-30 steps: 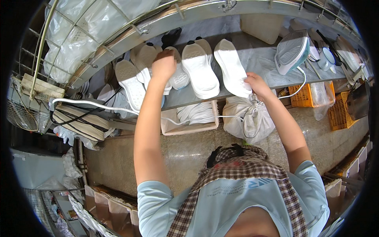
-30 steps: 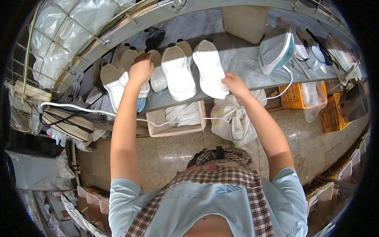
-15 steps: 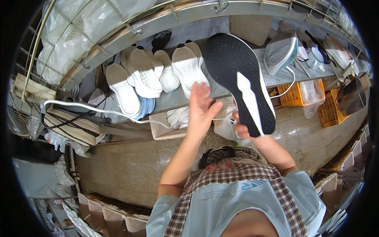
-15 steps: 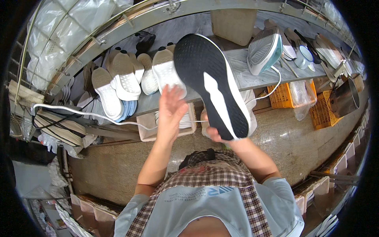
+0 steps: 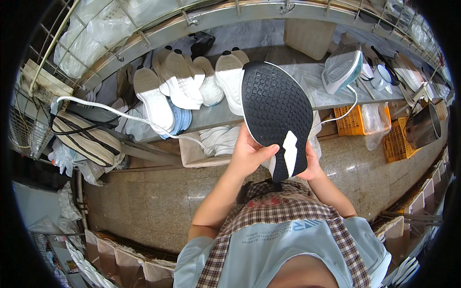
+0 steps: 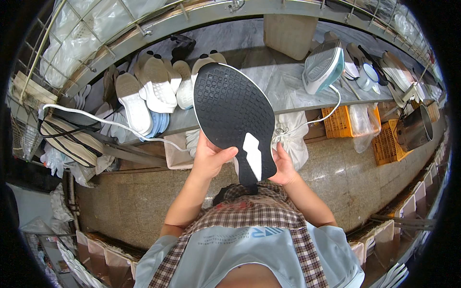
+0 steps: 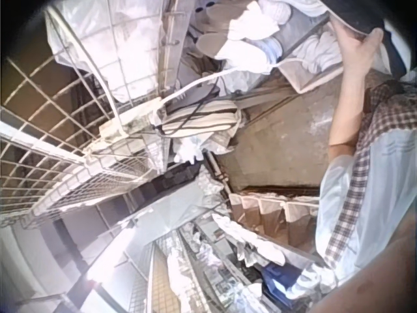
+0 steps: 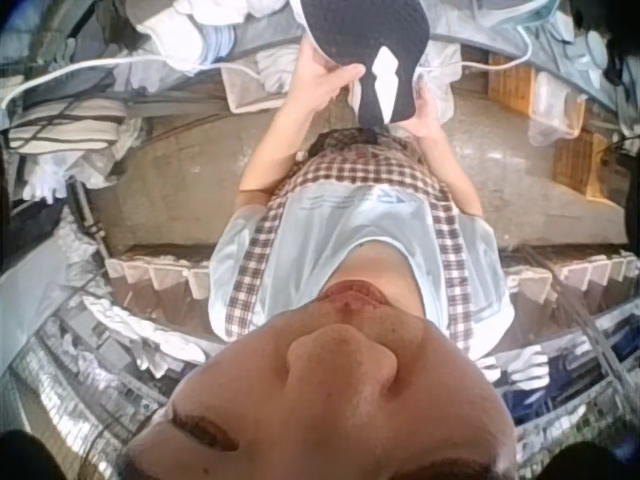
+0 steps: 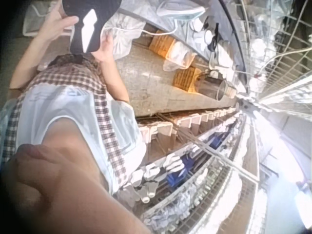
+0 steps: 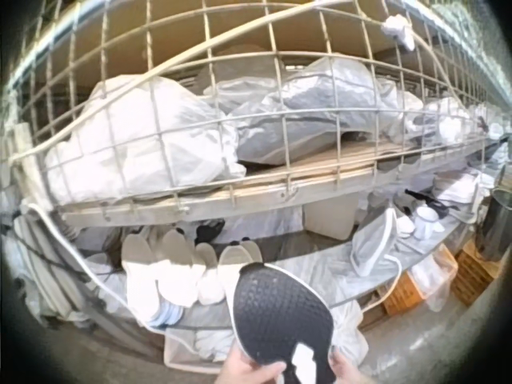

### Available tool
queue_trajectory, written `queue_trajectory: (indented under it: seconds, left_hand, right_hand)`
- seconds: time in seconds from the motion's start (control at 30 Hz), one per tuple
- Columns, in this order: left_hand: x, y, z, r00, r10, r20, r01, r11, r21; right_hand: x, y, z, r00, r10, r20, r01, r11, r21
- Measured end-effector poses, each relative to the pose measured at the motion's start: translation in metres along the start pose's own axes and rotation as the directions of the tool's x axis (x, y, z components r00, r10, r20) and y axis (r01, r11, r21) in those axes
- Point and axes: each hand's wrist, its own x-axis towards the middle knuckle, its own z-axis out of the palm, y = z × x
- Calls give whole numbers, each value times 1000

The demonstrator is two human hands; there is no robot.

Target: The person picks up white slip-on shoes from a shelf, turns them over, and uses a steam iron to press the black rubber soles. They repeatedly iron the sole surface and then place the shoes back on the shelf.

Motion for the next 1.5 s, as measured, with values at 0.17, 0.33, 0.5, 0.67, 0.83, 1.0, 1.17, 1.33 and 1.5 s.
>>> queue_trajectory:
  seconds: [0.17, 0.33, 0.5, 0.67, 0.83, 1.0, 1.17, 1.33, 1.5]
  left_hand:
    - [-2, 0, -3, 1000, 7, 13, -7, 1000, -16]
    - [-2, 2, -4, 999, 6, 46, -6, 1000, -3]
    - [-1, 3, -5, 1000, 1, 18, -1, 1000, -10]
    - [4, 7, -5, 999, 27, -35, -29, 998, -48]
    - [22, 16, -2, 992, -9, -126, 2, 999, -54]
    - [48, 20, -4, 980, -124, -158, 105, 987, -126]
    - [65, 12, -8, 949, -268, -166, 214, 934, -287]
    - [72, -1, -14, 942, -309, -127, 249, 902, -353]
    - [73, 2, -8, 924, -352, -150, 287, 896, -338]
  right_hand:
    - [-12, -1, 3, 999, -36, -41, 27, 981, -192]
    - [-15, -1, -6, 998, -16, 56, 29, 972, -232]
    - [-21, 0, -10, 997, -20, 75, 37, 970, -242]
    - [-20, 0, -3, 993, -12, 118, 45, 960, -276]
    - [-17, 0, 21, 983, -50, 178, 113, 924, -365]
    - [-22, 2, 56, 985, -135, 104, 168, 872, -459]
    - [-22, 4, 77, 968, -231, 96, 249, 852, -460]
    - [-23, 3, 83, 959, -254, 126, 283, 842, -459]
    - [-27, 4, 72, 959, -280, 49, 274, 867, -416]
